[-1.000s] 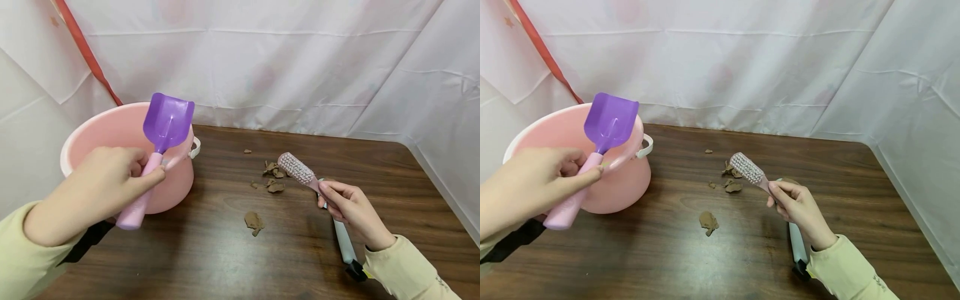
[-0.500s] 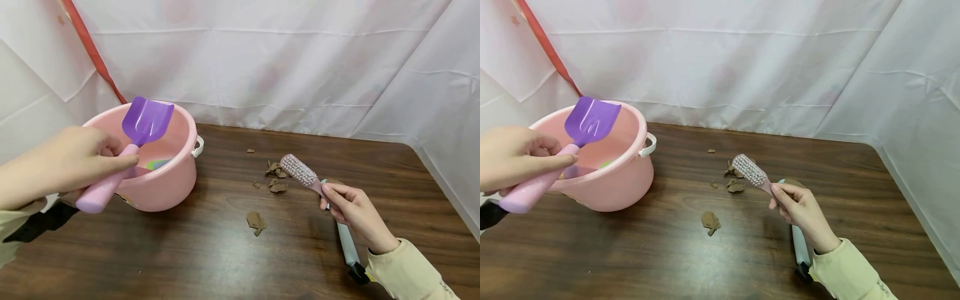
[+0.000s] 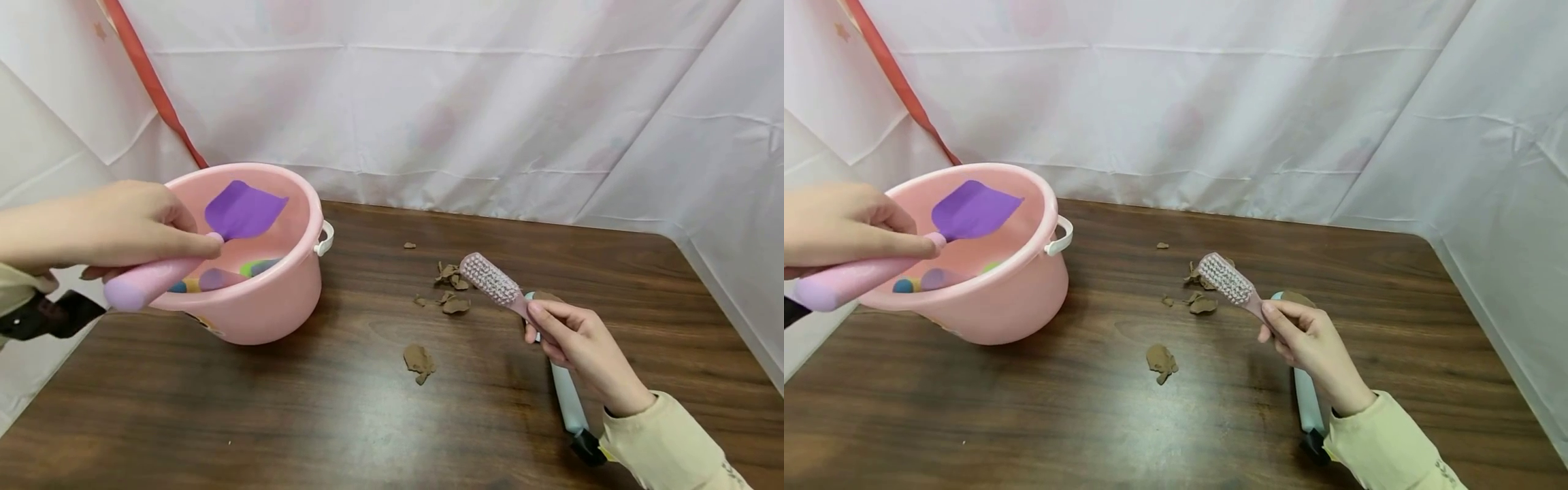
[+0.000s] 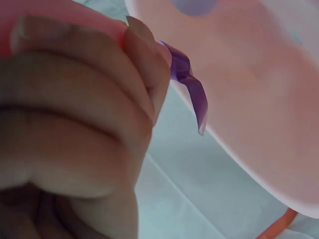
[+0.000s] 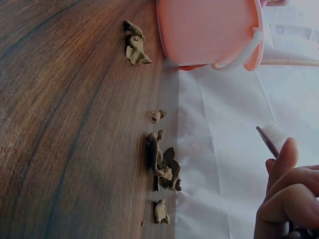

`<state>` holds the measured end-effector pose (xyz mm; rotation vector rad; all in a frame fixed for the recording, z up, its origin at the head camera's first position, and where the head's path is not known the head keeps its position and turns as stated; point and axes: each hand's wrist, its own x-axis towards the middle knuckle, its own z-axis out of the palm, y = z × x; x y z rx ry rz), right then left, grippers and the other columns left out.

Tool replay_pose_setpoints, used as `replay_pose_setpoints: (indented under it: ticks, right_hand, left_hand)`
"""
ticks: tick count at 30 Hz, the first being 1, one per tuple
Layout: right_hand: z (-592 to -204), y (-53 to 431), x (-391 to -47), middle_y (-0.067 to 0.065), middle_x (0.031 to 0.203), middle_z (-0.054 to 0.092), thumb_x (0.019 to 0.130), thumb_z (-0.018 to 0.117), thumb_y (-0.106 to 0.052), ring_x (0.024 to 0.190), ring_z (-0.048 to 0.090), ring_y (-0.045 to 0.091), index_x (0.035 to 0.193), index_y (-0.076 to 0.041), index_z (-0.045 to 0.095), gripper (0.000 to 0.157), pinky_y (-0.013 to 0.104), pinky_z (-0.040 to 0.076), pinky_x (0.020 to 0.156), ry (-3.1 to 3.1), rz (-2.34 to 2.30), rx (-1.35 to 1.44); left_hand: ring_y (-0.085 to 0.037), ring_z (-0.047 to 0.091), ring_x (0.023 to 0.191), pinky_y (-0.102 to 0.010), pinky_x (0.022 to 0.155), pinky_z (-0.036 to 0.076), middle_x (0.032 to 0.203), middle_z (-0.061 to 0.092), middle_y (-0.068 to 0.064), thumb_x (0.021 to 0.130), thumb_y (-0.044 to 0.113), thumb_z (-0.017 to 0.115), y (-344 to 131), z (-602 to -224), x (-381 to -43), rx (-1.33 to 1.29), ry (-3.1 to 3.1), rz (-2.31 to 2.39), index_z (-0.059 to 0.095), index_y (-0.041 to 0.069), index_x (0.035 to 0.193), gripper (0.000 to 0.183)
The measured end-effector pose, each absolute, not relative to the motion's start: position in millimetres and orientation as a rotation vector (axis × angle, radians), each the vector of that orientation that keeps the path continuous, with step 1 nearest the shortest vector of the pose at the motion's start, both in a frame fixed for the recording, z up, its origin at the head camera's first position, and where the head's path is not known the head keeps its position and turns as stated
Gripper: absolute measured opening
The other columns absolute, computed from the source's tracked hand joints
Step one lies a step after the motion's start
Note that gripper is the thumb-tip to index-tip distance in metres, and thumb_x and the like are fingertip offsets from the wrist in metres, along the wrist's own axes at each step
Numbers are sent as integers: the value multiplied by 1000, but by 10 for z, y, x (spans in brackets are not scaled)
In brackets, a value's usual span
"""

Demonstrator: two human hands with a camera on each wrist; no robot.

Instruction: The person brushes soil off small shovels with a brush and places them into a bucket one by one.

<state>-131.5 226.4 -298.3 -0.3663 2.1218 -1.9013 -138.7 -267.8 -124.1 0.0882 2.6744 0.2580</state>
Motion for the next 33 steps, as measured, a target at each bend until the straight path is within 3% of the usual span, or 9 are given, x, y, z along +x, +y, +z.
replay_pose_setpoints:
  ticks: [12,22,33]
  right_hand:
    - [-2965,2319,-1281,-6,70,57,101,47,-21,46,21,18,92,-10,64,22,35,15,40,2149,-1886,-316]
    - [-2968,2362,-1248,-5,73,57,101,47,-19,46,21,19,95,-9,65,22,34,16,40,2143,-1888,-324]
    - [-2960,2372,-1207,-5,71,60,101,47,-18,47,19,19,96,-11,65,20,34,13,41,2126,-1904,-297]
  left_hand:
    - [-12,43,36,-27,37,35,50,53,3,90,51,55,-2705,-1109,-1730,107,2471,173,57,9,71,47]
    - [-8,55,53,-23,47,39,63,62,2,91,44,52,-2541,-1093,-1910,87,2276,226,62,10,84,37]
    - [-6,50,54,-20,47,33,68,58,3,87,38,54,-2467,-1199,-2014,66,2180,185,61,12,78,28]
